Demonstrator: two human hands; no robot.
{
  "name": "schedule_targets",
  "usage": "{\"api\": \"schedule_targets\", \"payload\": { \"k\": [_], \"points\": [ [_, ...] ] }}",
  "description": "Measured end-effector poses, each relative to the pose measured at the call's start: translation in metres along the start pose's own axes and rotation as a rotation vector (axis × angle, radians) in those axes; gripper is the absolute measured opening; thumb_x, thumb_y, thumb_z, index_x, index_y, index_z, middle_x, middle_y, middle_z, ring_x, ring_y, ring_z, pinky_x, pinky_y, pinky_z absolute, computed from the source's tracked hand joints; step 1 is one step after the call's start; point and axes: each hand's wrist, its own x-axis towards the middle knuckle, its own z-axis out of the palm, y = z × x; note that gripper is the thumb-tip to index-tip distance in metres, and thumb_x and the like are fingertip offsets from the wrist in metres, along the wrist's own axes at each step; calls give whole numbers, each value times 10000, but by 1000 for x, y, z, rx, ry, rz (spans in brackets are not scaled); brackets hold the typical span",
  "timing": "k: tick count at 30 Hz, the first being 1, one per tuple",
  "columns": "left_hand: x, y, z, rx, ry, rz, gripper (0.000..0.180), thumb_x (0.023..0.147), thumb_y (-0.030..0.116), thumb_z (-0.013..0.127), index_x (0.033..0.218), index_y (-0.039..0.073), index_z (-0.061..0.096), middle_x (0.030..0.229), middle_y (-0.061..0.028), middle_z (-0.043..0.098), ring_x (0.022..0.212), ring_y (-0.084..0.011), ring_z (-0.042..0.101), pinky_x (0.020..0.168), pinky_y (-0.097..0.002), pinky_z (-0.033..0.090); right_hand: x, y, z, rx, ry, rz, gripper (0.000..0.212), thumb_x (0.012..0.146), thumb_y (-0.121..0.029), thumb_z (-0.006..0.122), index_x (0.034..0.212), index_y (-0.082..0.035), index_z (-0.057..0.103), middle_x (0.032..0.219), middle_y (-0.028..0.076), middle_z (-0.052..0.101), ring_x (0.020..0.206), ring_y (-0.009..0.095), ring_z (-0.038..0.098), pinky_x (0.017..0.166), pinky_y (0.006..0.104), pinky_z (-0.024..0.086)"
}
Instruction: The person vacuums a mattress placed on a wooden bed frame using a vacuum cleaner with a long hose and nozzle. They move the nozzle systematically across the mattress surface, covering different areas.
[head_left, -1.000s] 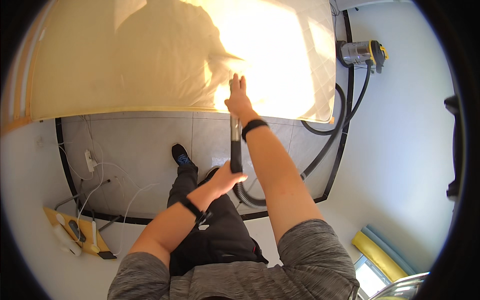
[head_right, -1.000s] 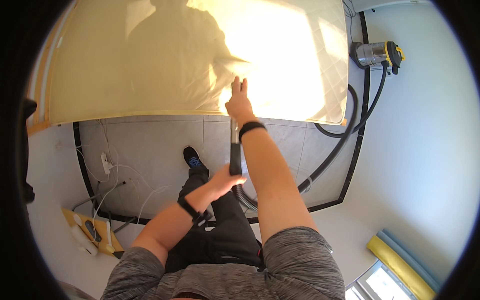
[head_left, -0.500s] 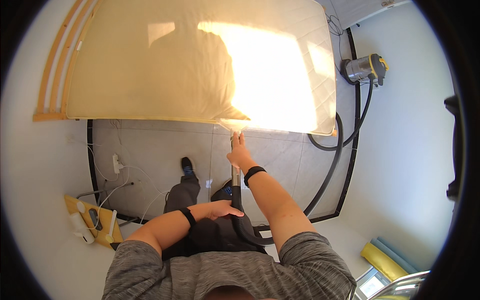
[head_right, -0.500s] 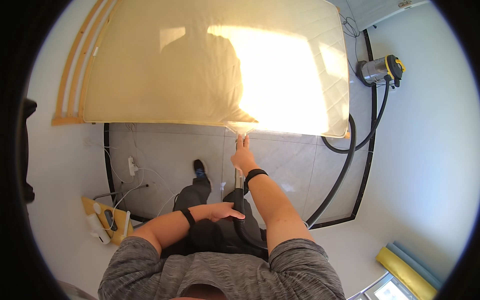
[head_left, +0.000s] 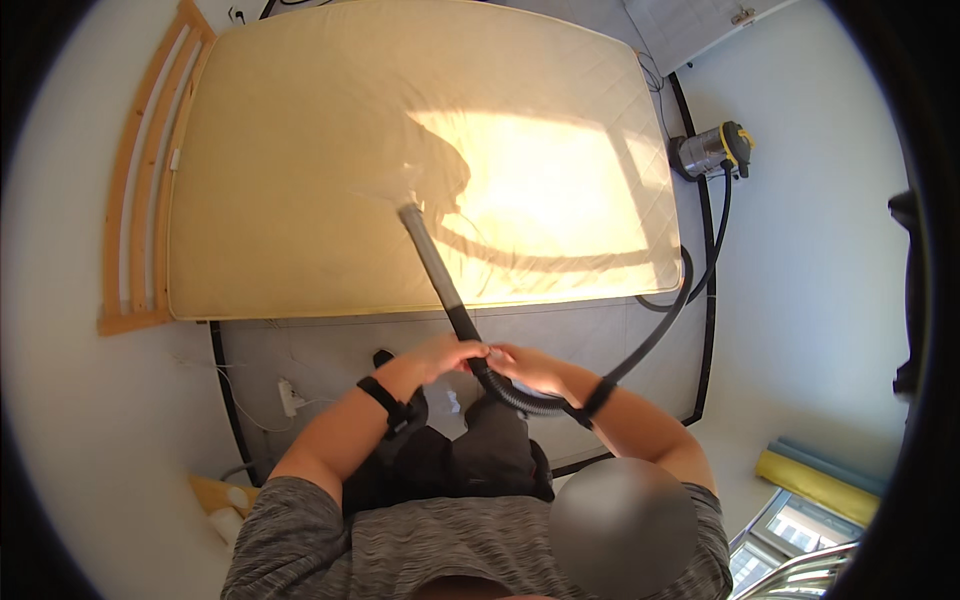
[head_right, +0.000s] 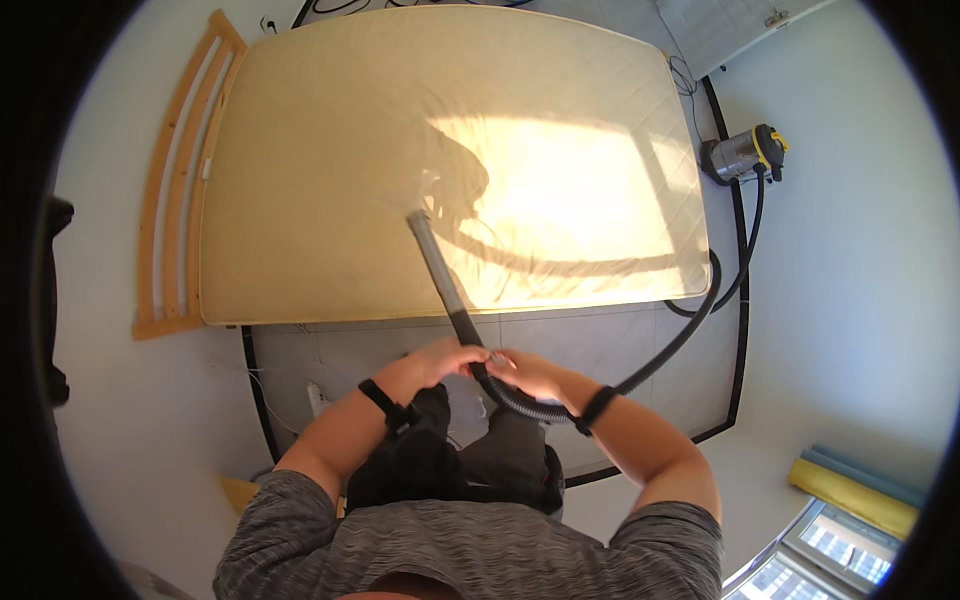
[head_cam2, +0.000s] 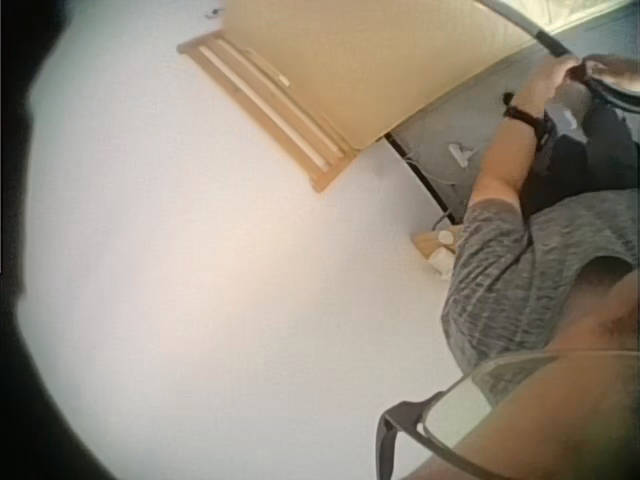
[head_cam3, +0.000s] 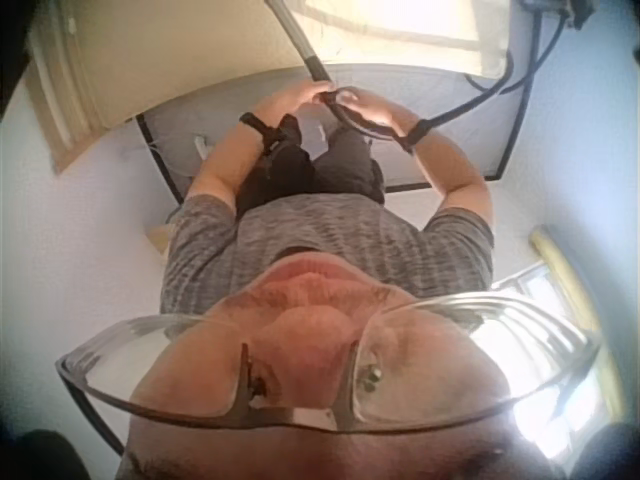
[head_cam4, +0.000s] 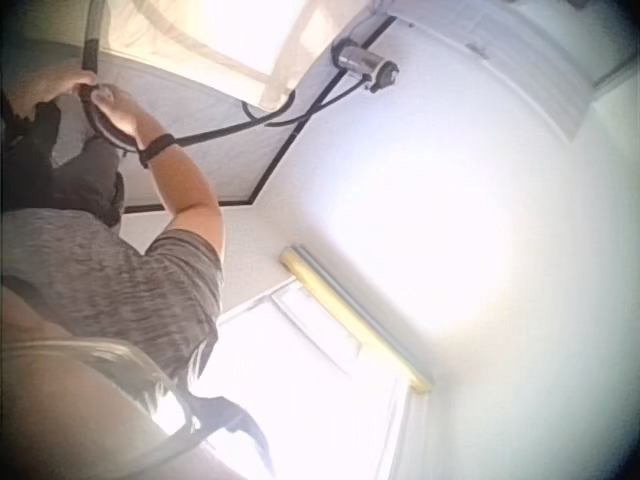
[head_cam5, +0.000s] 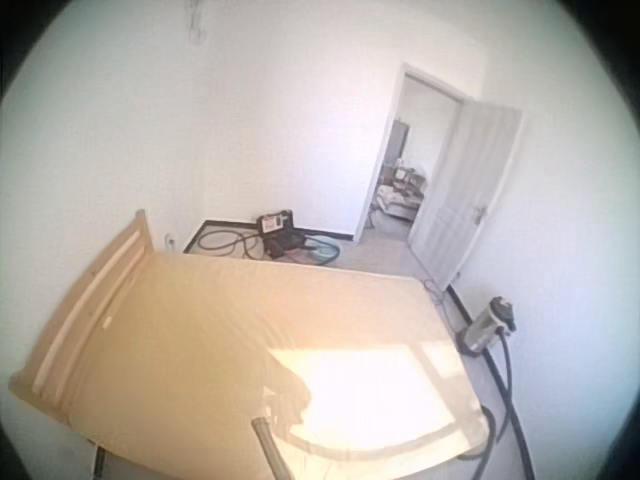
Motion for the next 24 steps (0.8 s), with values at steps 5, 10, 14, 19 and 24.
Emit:
{"api": "schedule_targets", "payload": {
  "k": [5,10,14,19,24],
  "points": [
    [-8,49,-49,6,-16,-64,223,894,256,683,964,45,704,903,-40,691,792,-131,633,745,-281,479,3,-58,25,53,128,-24,641,961,-540,560,1316,-13,473,1018,119,650,952,221,630,860,359,486],
    [9,93,-78,137,-104,-93,339,963,370,559,909,57,679,825,-27,664,741,-154,611,734,-297,476,71,-94,15,532,212,-126,408,981,-345,608,1142,22,528,838,59,617,681,144,589,642,327,501],
    [32,161,-155,987,456,89,407,893,305,596,1178,17,564,973,-187,673,903,-345,635,830,-441,511,129,-112,-14,405,439,-21,444,928,-353,667,1113,26,527,790,100,609,642,156,593,574,327,480],
    [70,248,-265,1647,938,515,814,740,106,752,1477,157,410,1472,-193,413,1360,-371,398,1091,-495,372,189,-140,-26,271,518,10,540,924,-456,632,1130,32,530,941,231,676,925,392,657,795,448,491],
    [146,279,-340,1966,694,653,707,731,116,775,1386,209,525,1493,-190,391,1398,-359,359,1125,-524,333,258,-165,-35,320,588,-26,498,926,-447,635,1059,19,522,873,210,663,834,369,658,734,440,497]
  ]
}}
